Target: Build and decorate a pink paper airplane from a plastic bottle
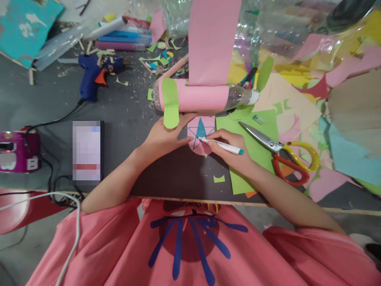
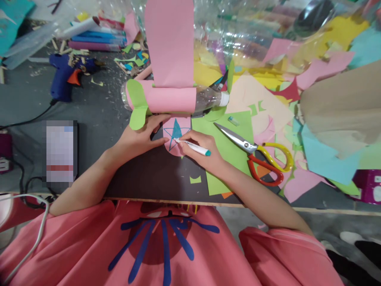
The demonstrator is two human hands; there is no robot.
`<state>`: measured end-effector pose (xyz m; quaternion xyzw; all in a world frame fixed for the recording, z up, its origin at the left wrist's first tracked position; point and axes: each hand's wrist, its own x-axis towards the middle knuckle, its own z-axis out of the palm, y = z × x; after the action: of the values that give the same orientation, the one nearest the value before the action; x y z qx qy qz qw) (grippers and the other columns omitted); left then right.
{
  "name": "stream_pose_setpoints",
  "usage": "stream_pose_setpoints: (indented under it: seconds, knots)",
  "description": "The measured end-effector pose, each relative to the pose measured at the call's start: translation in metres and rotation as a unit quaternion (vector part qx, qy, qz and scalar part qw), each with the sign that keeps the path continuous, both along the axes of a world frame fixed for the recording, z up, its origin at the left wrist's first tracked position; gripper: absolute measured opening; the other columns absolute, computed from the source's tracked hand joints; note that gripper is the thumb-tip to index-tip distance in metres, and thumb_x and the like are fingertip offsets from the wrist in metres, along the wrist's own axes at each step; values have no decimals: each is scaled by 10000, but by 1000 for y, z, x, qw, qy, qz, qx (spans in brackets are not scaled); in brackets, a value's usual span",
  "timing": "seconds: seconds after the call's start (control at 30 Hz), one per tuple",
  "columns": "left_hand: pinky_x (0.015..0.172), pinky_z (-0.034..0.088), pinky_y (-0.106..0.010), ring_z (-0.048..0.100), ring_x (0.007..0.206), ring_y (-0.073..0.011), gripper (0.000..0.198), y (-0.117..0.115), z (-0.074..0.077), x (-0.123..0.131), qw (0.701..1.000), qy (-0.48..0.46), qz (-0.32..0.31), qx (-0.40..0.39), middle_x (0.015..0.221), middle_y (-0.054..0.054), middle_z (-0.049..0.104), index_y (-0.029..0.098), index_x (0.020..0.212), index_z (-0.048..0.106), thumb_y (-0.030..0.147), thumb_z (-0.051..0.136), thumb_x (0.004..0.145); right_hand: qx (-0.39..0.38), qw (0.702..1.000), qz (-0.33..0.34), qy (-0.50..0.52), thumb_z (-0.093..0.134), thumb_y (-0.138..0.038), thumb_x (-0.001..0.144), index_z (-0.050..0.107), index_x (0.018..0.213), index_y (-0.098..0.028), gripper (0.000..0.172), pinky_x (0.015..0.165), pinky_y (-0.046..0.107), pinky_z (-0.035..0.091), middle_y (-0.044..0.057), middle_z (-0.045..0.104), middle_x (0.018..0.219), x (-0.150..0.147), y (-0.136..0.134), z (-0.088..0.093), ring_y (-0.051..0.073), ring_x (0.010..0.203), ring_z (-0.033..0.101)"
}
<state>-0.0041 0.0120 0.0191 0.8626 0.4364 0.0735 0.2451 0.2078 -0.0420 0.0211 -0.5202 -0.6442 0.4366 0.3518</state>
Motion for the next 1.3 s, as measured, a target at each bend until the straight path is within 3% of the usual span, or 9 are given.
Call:
stream_pose_setpoints:
  seconds: [0.57,0.7,0.93,1.3]
  knots:
    - [1019,408,-358,548,1136,-241,587,0,2,1,1000,3,-2,-4,1203,-104,615,179,1382,435,340,599,842,80,992,96,-14,586,-234,837,664,752,-181,127,583,217,482,23,720,714,2,-1,0,119,622,652]
    - [1020,410,-358,550,1134,-237,596,0,1,0,1000,3,-7,1,1209,-101,614,176,1380,436,326,616,832,69,991,117,-20,579,-222,834,667,731,-182,142,561,215,475,19,712,673,2,-1,1,115,581,640]
    - [1022,408,-351,555,1133,-235,586,0,0,0,1000,2,-2,4,1216,-96,614,181,1379,440,330,607,837,12,1000,-9,23,625,-258,811,667,741,-179,113,517,205,459,10,694,655,1,-1,1,112,566,625]
    - [1009,413,-354,558,1114,-236,594,1,-2,-1,1000,-5,-4,7,1215,-105,615,159,1369,449,332,617,827,3,1000,2,3,611,-341,828,664,730,-184,193,531,226,445,7,672,636,2,0,-1,112,559,594]
